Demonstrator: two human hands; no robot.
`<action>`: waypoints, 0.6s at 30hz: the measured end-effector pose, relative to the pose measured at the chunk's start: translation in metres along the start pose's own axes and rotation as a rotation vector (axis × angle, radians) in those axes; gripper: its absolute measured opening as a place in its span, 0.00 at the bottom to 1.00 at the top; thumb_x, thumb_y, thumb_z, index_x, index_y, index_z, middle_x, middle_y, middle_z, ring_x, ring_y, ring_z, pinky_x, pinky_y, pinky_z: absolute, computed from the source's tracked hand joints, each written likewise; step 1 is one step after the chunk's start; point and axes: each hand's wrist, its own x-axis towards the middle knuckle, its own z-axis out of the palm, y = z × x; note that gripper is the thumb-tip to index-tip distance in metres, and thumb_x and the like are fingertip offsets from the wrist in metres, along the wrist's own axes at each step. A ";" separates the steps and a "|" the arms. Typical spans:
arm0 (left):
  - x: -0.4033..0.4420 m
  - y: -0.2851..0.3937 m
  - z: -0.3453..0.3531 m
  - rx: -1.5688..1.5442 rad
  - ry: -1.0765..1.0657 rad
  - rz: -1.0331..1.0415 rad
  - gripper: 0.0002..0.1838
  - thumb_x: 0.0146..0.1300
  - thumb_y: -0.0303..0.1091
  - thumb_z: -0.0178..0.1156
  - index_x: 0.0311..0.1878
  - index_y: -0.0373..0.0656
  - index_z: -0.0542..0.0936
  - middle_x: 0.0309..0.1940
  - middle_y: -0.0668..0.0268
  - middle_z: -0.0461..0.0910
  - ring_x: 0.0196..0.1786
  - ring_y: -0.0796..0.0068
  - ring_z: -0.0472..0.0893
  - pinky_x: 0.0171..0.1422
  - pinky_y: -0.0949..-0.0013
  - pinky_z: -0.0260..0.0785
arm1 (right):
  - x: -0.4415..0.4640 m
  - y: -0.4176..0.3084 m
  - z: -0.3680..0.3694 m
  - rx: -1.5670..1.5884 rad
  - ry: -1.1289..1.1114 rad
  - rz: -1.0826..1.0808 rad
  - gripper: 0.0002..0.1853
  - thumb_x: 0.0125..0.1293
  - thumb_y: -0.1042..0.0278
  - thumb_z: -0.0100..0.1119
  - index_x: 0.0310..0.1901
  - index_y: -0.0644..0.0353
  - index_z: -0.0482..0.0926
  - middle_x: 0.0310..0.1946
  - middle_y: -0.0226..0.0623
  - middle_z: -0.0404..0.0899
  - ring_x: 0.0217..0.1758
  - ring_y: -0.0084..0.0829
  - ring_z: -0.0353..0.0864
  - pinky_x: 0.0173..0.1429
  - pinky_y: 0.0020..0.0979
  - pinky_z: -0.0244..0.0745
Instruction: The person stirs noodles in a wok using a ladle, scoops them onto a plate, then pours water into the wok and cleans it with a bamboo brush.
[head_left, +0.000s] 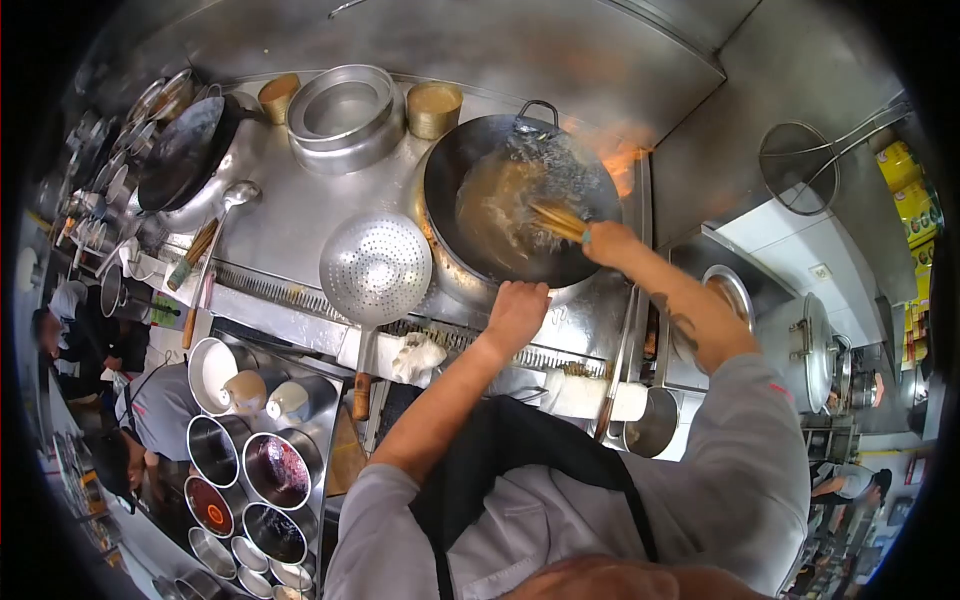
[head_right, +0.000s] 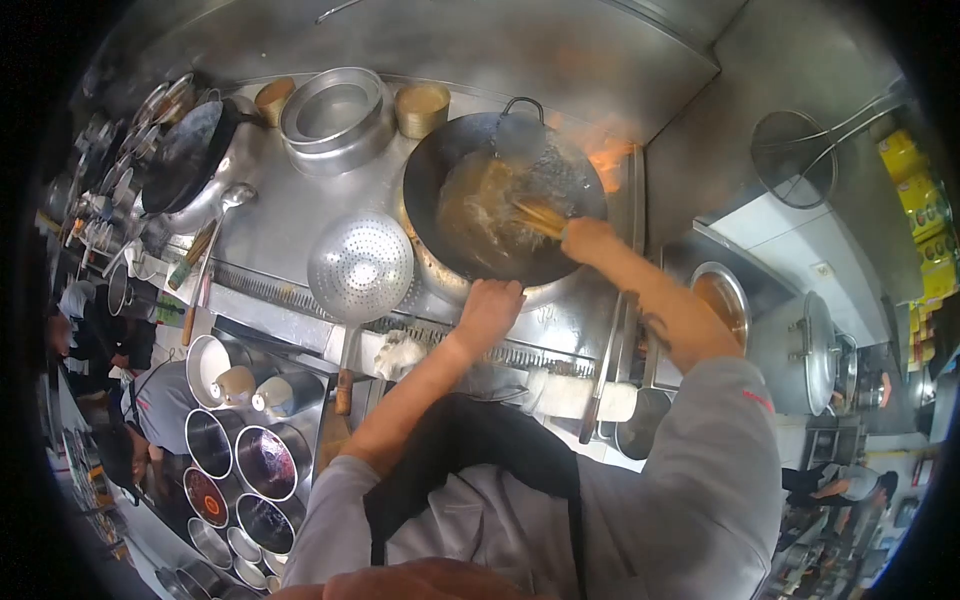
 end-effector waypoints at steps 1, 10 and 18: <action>0.001 -0.001 -0.001 -0.027 0.033 0.005 0.08 0.62 0.36 0.59 0.31 0.43 0.75 0.26 0.59 0.81 0.34 0.56 0.80 0.43 0.53 0.66 | 0.020 0.021 0.003 -0.035 -0.022 0.001 0.19 0.60 0.57 0.58 0.46 0.64 0.82 0.43 0.52 0.83 0.49 0.49 0.83 0.56 0.43 0.77; -0.001 -0.001 -0.010 -0.016 -0.059 -0.019 0.06 0.63 0.35 0.57 0.32 0.44 0.76 0.29 0.60 0.81 0.37 0.59 0.80 0.46 0.55 0.65 | 0.033 0.031 -0.011 -0.021 0.048 0.060 0.20 0.59 0.49 0.59 0.49 0.50 0.83 0.45 0.43 0.84 0.48 0.44 0.85 0.51 0.44 0.79; 0.001 0.000 0.001 0.017 -0.054 0.011 0.07 0.64 0.35 0.56 0.33 0.44 0.76 0.27 0.60 0.81 0.35 0.57 0.81 0.42 0.54 0.67 | 0.111 -0.074 -0.023 0.139 0.196 -0.064 0.16 0.56 0.56 0.60 0.38 0.59 0.85 0.36 0.51 0.84 0.43 0.49 0.85 0.50 0.46 0.79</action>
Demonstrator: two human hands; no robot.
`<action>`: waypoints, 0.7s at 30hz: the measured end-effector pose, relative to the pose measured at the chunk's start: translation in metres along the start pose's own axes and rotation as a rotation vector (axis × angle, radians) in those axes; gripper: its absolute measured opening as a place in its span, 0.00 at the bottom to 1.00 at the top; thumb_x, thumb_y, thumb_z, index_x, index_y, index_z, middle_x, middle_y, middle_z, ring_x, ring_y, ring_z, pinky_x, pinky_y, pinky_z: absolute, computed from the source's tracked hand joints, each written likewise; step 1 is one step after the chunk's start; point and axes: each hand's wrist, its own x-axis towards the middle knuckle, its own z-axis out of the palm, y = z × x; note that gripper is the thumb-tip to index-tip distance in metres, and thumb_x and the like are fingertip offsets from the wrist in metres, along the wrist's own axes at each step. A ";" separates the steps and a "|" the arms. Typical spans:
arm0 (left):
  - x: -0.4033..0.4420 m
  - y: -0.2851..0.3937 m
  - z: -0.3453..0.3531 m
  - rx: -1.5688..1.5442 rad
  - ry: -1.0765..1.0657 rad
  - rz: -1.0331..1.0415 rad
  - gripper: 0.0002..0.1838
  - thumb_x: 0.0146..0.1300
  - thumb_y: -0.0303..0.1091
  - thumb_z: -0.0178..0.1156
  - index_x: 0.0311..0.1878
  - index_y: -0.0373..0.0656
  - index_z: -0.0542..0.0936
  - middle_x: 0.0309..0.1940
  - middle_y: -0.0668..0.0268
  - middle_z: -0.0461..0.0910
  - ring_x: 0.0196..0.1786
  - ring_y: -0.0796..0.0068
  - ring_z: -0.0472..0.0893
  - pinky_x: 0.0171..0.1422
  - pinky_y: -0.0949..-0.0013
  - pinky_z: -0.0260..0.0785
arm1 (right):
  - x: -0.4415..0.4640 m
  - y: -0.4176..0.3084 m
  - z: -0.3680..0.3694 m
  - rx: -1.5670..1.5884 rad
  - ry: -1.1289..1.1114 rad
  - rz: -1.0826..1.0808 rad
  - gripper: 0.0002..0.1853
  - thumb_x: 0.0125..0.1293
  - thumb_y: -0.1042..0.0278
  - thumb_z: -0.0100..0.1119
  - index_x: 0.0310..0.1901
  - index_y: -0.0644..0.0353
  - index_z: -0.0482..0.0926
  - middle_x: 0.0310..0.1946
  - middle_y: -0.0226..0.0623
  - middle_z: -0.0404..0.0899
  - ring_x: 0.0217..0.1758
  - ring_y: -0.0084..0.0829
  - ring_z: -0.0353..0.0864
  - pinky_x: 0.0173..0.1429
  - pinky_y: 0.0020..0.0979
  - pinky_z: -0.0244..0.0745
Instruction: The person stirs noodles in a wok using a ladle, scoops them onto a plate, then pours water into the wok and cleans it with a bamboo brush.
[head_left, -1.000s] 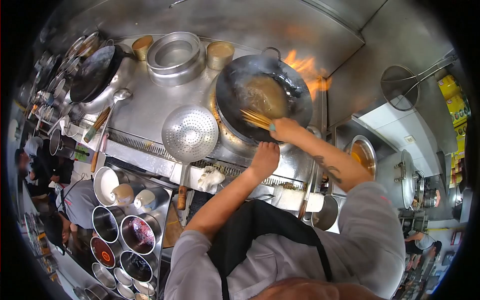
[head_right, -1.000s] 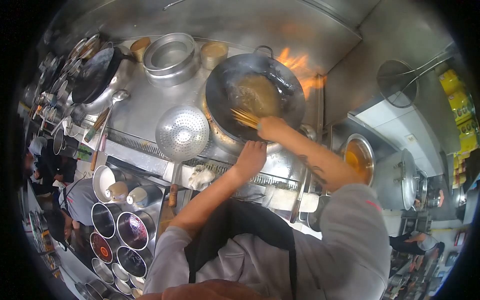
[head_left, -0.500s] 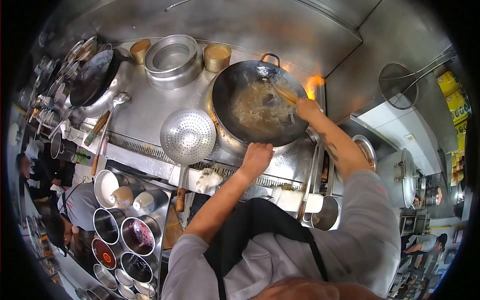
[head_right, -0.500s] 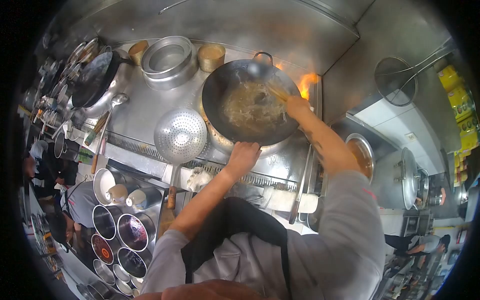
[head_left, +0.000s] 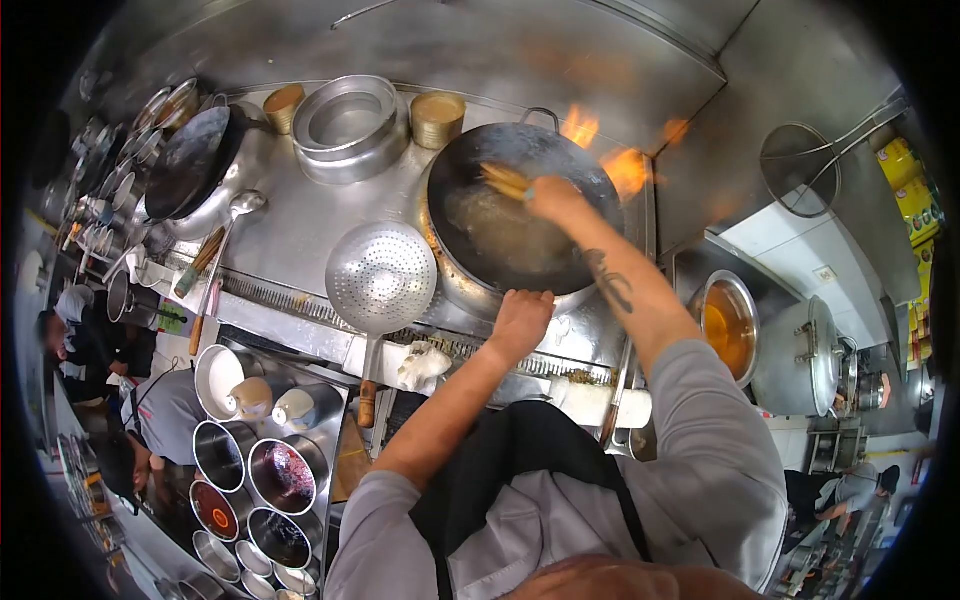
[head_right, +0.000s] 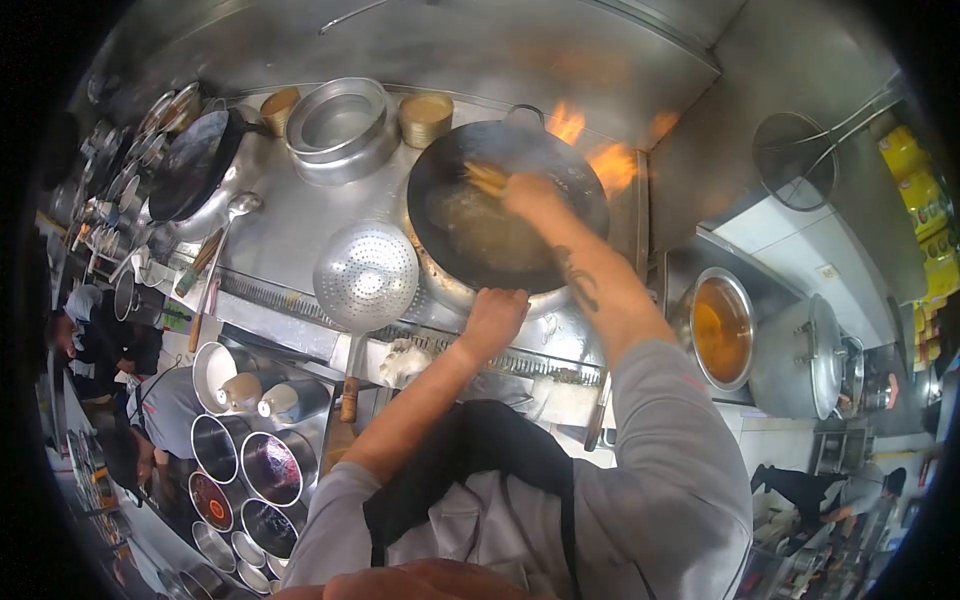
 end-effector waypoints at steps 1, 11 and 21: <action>0.002 0.001 0.003 0.019 0.006 -0.007 0.07 0.64 0.35 0.55 0.33 0.44 0.76 0.27 0.60 0.81 0.35 0.57 0.81 0.42 0.54 0.67 | -0.013 -0.017 0.006 -0.013 -0.022 -0.033 0.15 0.57 0.56 0.60 0.38 0.59 0.85 0.36 0.52 0.84 0.42 0.50 0.84 0.50 0.47 0.79; 0.000 -0.003 0.002 0.054 -0.041 -0.030 0.04 0.63 0.32 0.53 0.32 0.45 0.75 0.28 0.62 0.80 0.35 0.61 0.80 0.43 0.58 0.67 | -0.056 0.041 -0.023 -0.271 -0.289 -0.032 0.19 0.59 0.58 0.60 0.48 0.62 0.80 0.42 0.50 0.84 0.47 0.50 0.84 0.53 0.47 0.78; -0.001 -0.003 0.003 0.043 0.025 0.013 0.06 0.63 0.34 0.55 0.32 0.44 0.76 0.26 0.62 0.80 0.34 0.61 0.81 0.41 0.57 0.67 | -0.071 0.078 -0.021 -0.235 -0.220 -0.005 0.21 0.60 0.60 0.59 0.51 0.65 0.78 0.42 0.54 0.83 0.47 0.53 0.83 0.53 0.47 0.78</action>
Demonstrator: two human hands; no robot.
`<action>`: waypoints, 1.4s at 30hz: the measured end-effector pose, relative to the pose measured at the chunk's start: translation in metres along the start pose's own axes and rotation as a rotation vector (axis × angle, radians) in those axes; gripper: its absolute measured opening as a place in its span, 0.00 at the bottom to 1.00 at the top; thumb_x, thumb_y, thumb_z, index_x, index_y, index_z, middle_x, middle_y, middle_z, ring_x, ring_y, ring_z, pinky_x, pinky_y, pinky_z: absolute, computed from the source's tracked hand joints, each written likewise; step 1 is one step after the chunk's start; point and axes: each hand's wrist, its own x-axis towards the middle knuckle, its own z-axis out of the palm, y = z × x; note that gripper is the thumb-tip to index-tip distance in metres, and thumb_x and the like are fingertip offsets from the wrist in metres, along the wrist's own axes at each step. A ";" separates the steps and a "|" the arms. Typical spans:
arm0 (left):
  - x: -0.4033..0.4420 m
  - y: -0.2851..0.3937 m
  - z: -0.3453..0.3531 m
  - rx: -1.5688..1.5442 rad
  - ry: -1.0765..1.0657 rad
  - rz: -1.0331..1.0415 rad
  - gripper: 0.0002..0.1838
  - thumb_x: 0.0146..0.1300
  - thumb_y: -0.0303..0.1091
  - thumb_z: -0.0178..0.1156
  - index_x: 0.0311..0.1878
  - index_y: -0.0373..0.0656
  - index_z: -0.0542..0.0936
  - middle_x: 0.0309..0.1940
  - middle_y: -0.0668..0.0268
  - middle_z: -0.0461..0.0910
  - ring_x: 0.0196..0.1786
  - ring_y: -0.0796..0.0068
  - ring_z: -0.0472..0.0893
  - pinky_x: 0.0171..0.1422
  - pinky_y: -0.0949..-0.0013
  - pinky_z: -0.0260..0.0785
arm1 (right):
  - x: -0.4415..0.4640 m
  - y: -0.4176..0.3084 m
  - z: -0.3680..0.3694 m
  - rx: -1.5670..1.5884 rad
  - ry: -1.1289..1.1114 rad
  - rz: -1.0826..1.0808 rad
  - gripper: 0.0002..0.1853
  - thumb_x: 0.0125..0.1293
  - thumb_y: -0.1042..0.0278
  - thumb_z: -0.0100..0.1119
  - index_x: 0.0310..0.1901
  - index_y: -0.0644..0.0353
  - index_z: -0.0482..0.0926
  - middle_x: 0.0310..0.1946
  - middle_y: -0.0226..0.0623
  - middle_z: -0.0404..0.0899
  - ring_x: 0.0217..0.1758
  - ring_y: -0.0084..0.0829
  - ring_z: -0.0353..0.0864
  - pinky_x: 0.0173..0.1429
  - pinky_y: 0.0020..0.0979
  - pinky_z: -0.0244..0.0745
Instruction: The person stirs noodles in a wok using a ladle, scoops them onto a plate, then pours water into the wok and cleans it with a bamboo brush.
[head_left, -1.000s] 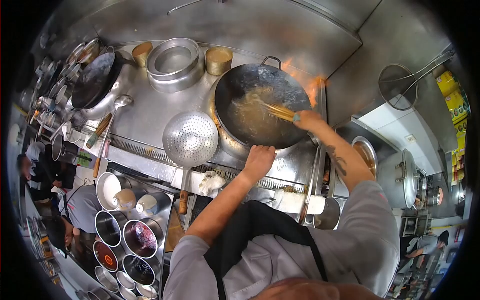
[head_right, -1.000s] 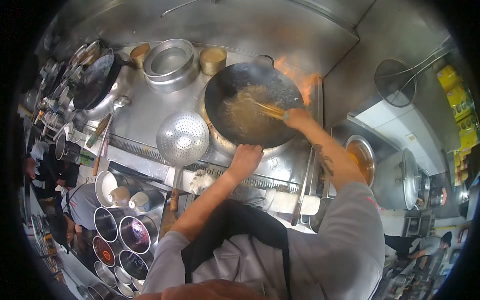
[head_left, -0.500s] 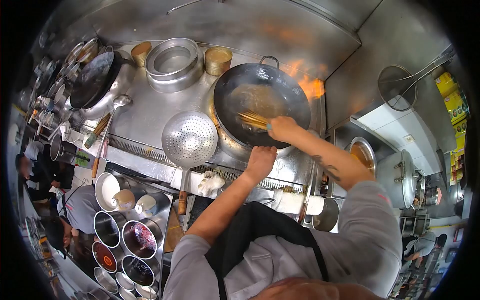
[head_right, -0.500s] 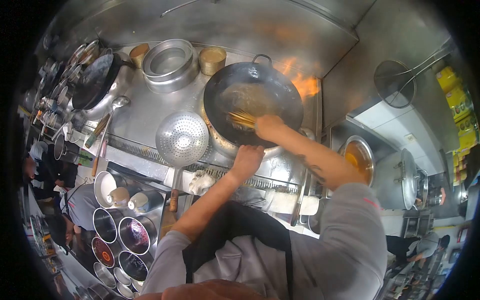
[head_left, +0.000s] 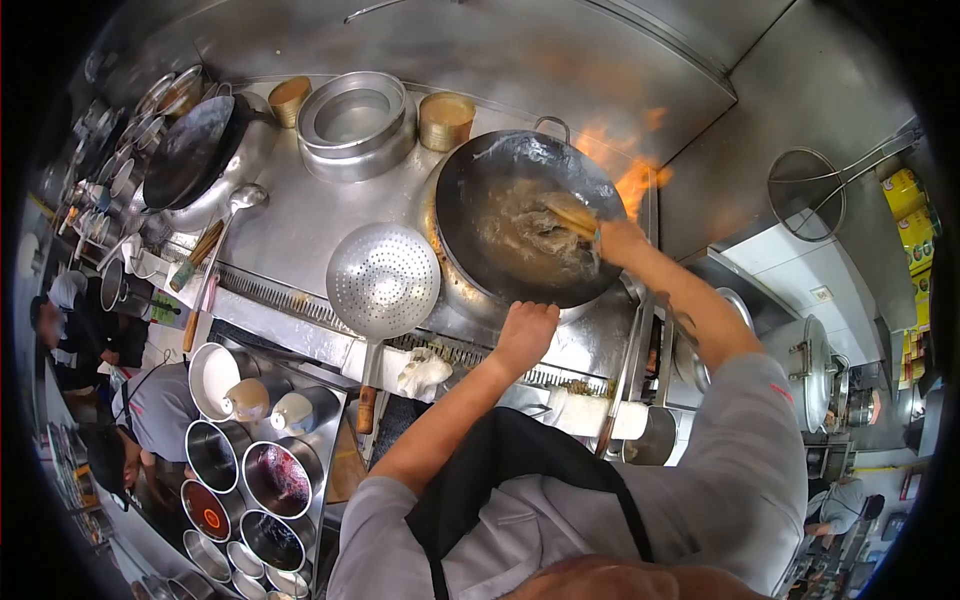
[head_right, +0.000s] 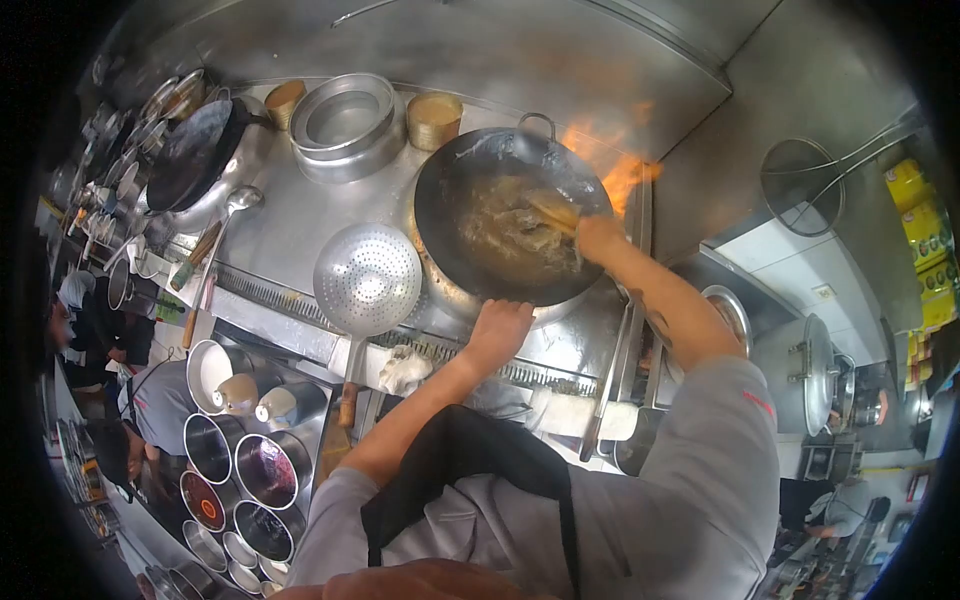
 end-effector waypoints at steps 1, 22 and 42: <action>0.001 -0.002 0.001 -0.006 0.009 -0.002 0.06 0.63 0.34 0.55 0.32 0.44 0.76 0.26 0.62 0.80 0.34 0.61 0.81 0.42 0.57 0.67 | 0.027 0.005 -0.002 0.039 0.019 0.036 0.22 0.60 0.60 0.58 0.51 0.65 0.78 0.42 0.54 0.83 0.47 0.53 0.83 0.54 0.47 0.78; 0.000 0.004 -0.004 -0.016 -0.071 -0.052 0.04 0.58 0.28 0.53 0.34 0.42 0.77 0.33 0.60 0.79 0.43 0.61 0.78 0.46 0.58 0.65 | -0.014 -0.074 -0.005 0.207 0.087 -0.256 0.16 0.55 0.57 0.60 0.39 0.60 0.85 0.35 0.50 0.85 0.41 0.49 0.86 0.49 0.45 0.79; -0.001 0.002 -0.002 0.034 -0.060 -0.001 0.04 0.59 0.31 0.53 0.34 0.44 0.77 0.32 0.62 0.80 0.40 0.61 0.80 0.47 0.58 0.67 | -0.006 -0.070 0.038 0.297 0.075 -0.022 0.17 0.57 0.57 0.58 0.38 0.62 0.84 0.35 0.55 0.83 0.43 0.55 0.84 0.50 0.47 0.78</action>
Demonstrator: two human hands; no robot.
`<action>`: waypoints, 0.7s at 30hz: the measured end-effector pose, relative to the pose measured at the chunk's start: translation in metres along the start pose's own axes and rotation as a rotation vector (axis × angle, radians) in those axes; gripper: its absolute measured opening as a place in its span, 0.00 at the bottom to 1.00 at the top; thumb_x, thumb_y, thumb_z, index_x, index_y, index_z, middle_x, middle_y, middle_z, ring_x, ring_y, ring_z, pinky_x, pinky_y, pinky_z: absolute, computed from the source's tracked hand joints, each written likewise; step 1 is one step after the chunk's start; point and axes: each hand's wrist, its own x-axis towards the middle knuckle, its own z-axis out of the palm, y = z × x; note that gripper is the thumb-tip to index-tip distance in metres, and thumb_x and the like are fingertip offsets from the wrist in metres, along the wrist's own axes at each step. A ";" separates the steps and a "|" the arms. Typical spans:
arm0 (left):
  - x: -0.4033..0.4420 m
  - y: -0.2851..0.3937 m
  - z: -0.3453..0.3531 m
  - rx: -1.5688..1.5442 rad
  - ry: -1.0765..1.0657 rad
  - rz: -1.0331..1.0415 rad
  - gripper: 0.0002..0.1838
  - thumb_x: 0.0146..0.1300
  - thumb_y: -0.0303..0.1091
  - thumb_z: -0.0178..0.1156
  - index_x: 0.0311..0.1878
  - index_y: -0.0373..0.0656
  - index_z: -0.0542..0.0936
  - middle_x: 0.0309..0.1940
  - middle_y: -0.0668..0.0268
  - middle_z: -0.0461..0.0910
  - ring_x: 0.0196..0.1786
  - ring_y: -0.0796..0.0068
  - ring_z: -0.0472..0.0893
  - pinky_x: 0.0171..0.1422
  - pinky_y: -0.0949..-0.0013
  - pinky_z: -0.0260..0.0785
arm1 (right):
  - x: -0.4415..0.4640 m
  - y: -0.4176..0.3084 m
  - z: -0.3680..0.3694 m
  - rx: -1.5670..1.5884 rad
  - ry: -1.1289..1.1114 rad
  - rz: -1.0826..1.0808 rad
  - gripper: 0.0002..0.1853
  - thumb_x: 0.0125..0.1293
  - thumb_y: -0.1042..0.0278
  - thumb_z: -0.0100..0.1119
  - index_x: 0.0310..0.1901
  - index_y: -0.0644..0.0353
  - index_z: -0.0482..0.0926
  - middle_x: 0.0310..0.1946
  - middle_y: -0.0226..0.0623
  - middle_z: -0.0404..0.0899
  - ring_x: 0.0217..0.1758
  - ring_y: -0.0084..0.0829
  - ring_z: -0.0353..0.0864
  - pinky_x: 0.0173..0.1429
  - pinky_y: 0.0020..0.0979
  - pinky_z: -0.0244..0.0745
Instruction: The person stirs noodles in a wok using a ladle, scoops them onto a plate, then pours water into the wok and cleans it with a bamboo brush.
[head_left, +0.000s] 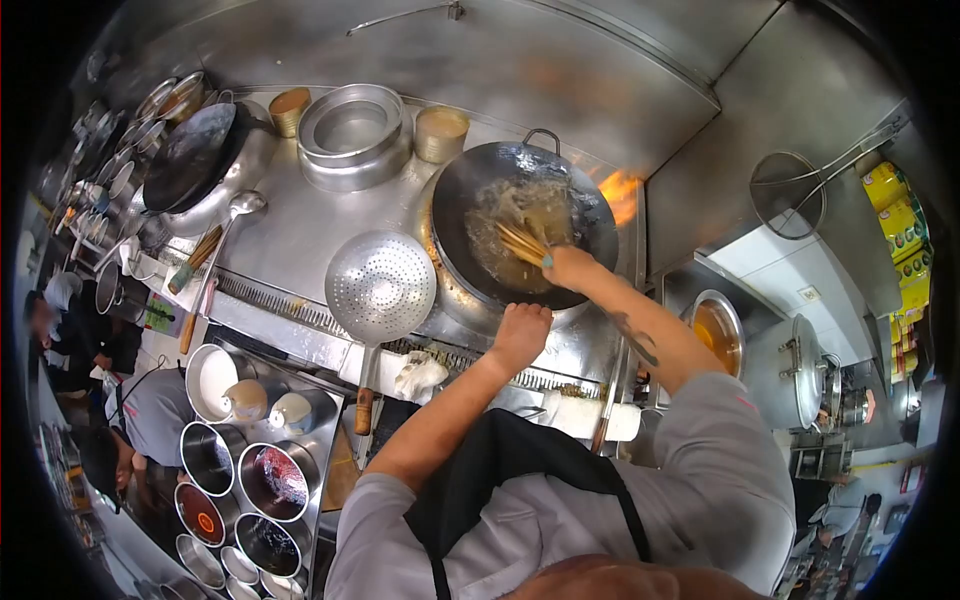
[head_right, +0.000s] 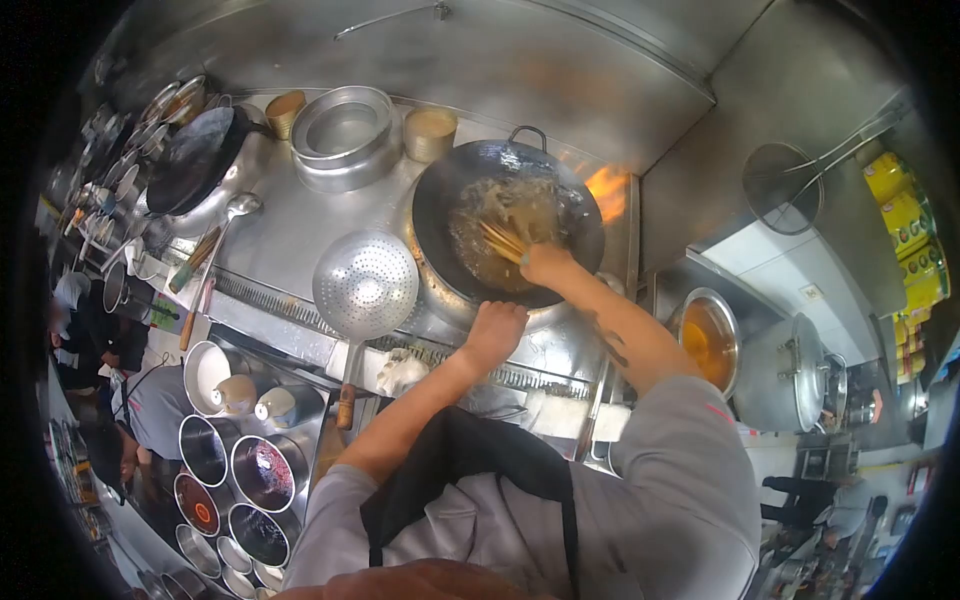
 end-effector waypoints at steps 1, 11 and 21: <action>0.000 0.000 -0.001 -0.006 0.002 -0.001 0.04 0.59 0.30 0.53 0.34 0.44 0.77 0.32 0.62 0.80 0.40 0.60 0.80 0.47 0.57 0.67 | -0.025 0.011 -0.003 0.003 -0.007 -0.021 0.17 0.57 0.56 0.57 0.39 0.62 0.84 0.35 0.54 0.84 0.42 0.54 0.84 0.50 0.47 0.78; 0.000 -0.001 0.004 -0.041 0.059 0.003 0.04 0.58 0.28 0.53 0.34 0.44 0.76 0.31 0.61 0.80 0.39 0.60 0.81 0.46 0.56 0.66 | -0.022 0.067 -0.029 -0.269 -0.022 0.214 0.18 0.63 0.57 0.55 0.49 0.59 0.81 0.41 0.47 0.85 0.47 0.47 0.84 0.54 0.46 0.78; 0.002 -0.001 0.001 -0.042 0.099 0.029 0.03 0.59 0.29 0.53 0.31 0.45 0.75 0.28 0.63 0.79 0.35 0.60 0.79 0.43 0.56 0.66 | 0.070 0.014 -0.062 0.081 0.120 0.127 0.20 0.57 0.54 0.59 0.44 0.62 0.82 0.38 0.53 0.84 0.44 0.50 0.84 0.50 0.48 0.78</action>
